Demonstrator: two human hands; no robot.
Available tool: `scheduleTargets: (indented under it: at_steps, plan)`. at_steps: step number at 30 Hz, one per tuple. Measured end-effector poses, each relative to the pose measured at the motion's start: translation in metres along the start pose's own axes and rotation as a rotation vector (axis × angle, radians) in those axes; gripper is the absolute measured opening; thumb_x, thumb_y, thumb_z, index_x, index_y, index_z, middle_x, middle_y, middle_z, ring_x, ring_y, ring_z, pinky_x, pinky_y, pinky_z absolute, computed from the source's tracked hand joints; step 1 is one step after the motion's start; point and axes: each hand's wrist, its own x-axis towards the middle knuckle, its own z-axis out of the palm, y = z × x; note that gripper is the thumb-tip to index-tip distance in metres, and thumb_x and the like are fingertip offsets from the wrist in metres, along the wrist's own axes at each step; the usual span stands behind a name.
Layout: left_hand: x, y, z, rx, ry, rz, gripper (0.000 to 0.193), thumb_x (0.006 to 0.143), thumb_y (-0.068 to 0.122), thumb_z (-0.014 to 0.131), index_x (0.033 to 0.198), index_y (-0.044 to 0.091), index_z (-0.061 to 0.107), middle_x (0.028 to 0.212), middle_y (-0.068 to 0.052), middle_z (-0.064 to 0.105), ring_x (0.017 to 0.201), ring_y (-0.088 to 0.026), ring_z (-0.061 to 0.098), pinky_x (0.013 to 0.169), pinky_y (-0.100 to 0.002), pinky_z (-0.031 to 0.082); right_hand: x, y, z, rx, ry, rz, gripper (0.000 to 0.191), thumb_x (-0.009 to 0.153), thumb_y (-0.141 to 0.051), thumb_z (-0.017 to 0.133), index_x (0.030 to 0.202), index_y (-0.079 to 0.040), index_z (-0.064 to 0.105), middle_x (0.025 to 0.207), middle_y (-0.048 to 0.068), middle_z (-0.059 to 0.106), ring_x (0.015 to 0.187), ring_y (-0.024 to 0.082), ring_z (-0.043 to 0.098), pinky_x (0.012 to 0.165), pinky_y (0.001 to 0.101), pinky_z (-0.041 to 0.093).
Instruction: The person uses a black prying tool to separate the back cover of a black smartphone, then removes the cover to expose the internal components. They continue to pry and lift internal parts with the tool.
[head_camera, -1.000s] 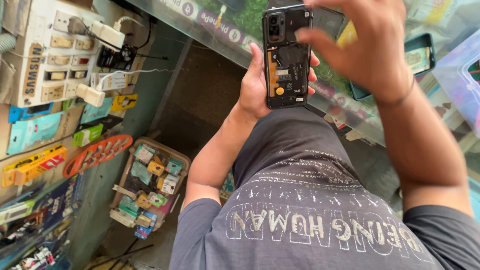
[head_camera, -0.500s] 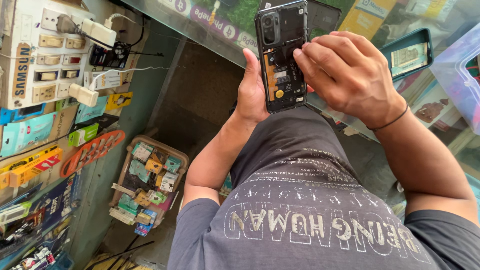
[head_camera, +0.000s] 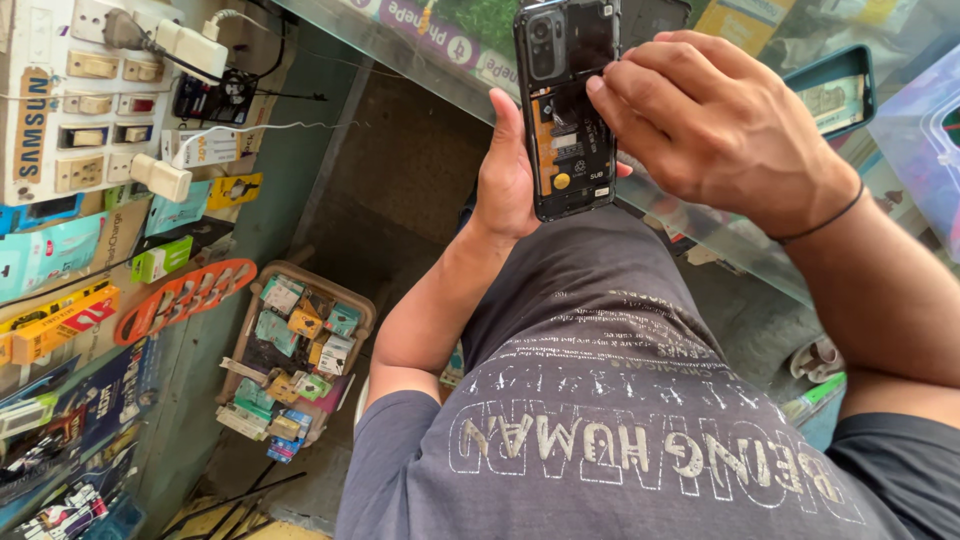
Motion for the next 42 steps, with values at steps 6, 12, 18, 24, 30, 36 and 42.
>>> scheduleTargets:
  at_steps: [6,12,18,24,30,36,42]
  plan:
    - [-0.001,0.002,0.008,0.001,-0.047,-0.018,0.091,0.106,0.076,0.024,0.142,-0.002,0.054,0.120,-0.021,0.070,0.108,-0.032,0.072,0.097,-0.048,0.060,0.000,0.012,-0.003,0.068,0.053,-0.040,0.029,0.076,-0.008,0.083,0.104,-0.001,0.078,0.100,0.009,0.070,0.096,0.023,0.070,0.081,0.0351,0.057]
    - [0.001,0.007,0.018,0.018,-0.079,-0.044,0.097,0.106,0.079,0.023,0.140,-0.005,0.055,0.125,-0.026,0.066,0.111,-0.033,0.070,0.097,-0.046,0.060,-0.019,0.015,0.028,0.349,0.149,0.359,0.012,0.091,0.000,0.086,0.101,-0.003,0.079,0.096,0.009,0.074,0.084,0.022,0.071,0.071,0.0328,0.052]
    - [0.003,0.010,0.024,0.076,-0.089,-0.014,0.097,0.106,0.078,0.024,0.144,-0.007,0.053,0.134,-0.025,0.062,0.113,-0.031,0.068,0.096,-0.045,0.061,-0.041,0.015,0.058,0.529,0.198,0.578,0.011,0.094,0.000,0.086,0.102,-0.001,0.079,0.095,0.010,0.074,0.083,0.022,0.070,0.070,0.0314,0.051]
    - [0.003,0.015,0.028,0.112,-0.088,-0.035,0.074,0.110,0.059,0.039,0.143,-0.006,0.052,0.134,-0.025,0.062,0.114,-0.032,0.069,0.097,-0.045,0.061,-0.049,0.016,0.068,0.607,0.212,0.650,0.011,0.094,0.000,0.086,0.103,-0.001,0.078,0.095,0.010,0.074,0.083,0.021,0.070,0.070,0.0311,0.050]
    - [0.001,0.021,0.030,0.288,-0.068,-0.019,0.044,0.105,0.013,0.056,0.143,-0.008,0.048,0.136,-0.029,0.060,0.116,-0.036,0.069,0.101,-0.048,0.061,-0.052,0.017,0.067,0.644,0.215,0.682,0.011,0.095,0.000,0.085,0.103,0.000,0.078,0.095,0.010,0.074,0.083,0.021,0.069,0.070,0.0307,0.050]
    - [0.000,0.023,0.029,0.284,-0.112,-0.026,0.048,0.101,0.008,0.054,0.145,-0.009,0.047,0.140,-0.029,0.058,0.120,-0.036,0.068,0.104,-0.048,0.060,-0.056,0.018,0.067,0.669,0.218,0.701,0.011,0.095,0.000,0.085,0.103,0.000,0.077,0.095,0.010,0.073,0.083,0.020,0.069,0.070,0.0304,0.050]
    - [-0.001,0.024,0.030,0.272,-0.119,-0.046,0.056,0.093,0.003,0.050,0.147,-0.008,0.044,0.142,-0.030,0.057,0.122,-0.038,0.067,0.106,-0.050,0.059,-0.057,0.019,0.068,0.687,0.218,0.715,0.011,0.096,0.000,0.085,0.104,0.001,0.077,0.095,0.010,0.073,0.082,0.020,0.068,0.070,0.0300,0.050]
